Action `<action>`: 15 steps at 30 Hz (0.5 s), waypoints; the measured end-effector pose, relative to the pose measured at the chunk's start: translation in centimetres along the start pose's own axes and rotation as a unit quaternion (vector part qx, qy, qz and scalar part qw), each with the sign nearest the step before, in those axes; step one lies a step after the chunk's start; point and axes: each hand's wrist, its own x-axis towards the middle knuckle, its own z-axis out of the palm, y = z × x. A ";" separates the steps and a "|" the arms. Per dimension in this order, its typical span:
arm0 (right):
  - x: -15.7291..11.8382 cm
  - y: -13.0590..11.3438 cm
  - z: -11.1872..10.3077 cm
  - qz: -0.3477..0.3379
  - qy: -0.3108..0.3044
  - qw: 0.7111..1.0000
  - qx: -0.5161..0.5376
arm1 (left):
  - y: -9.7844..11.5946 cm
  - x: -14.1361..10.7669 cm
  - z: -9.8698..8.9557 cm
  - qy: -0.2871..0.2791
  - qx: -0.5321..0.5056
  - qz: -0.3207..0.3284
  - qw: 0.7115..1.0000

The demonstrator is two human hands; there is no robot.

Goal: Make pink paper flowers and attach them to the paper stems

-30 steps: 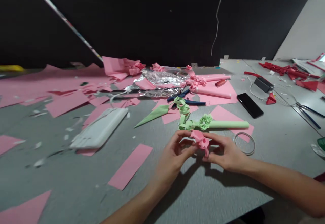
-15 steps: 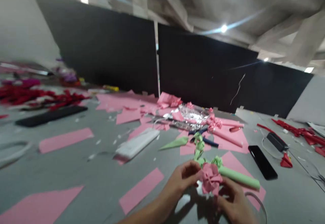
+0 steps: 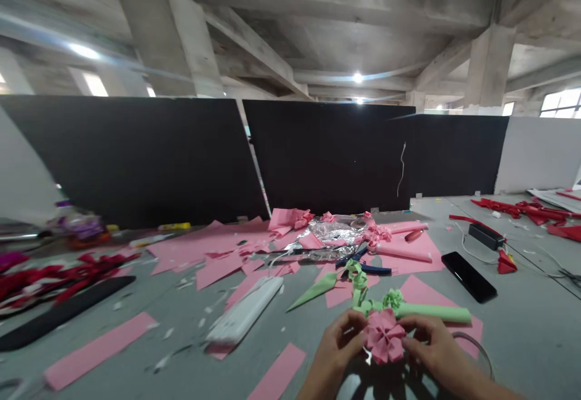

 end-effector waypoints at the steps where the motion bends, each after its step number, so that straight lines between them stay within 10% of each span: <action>1: 0.1 0.1 0.0 0.001 -0.004 1.000 0.001 | -0.1 0.0 -0.1 -0.003 0.000 0.001 1.000; 15: -0.4 -0.9 -0.6 -0.018 0.015 0.999 -0.038 | 2.1 -1.6 0.9 0.039 0.115 0.027 0.992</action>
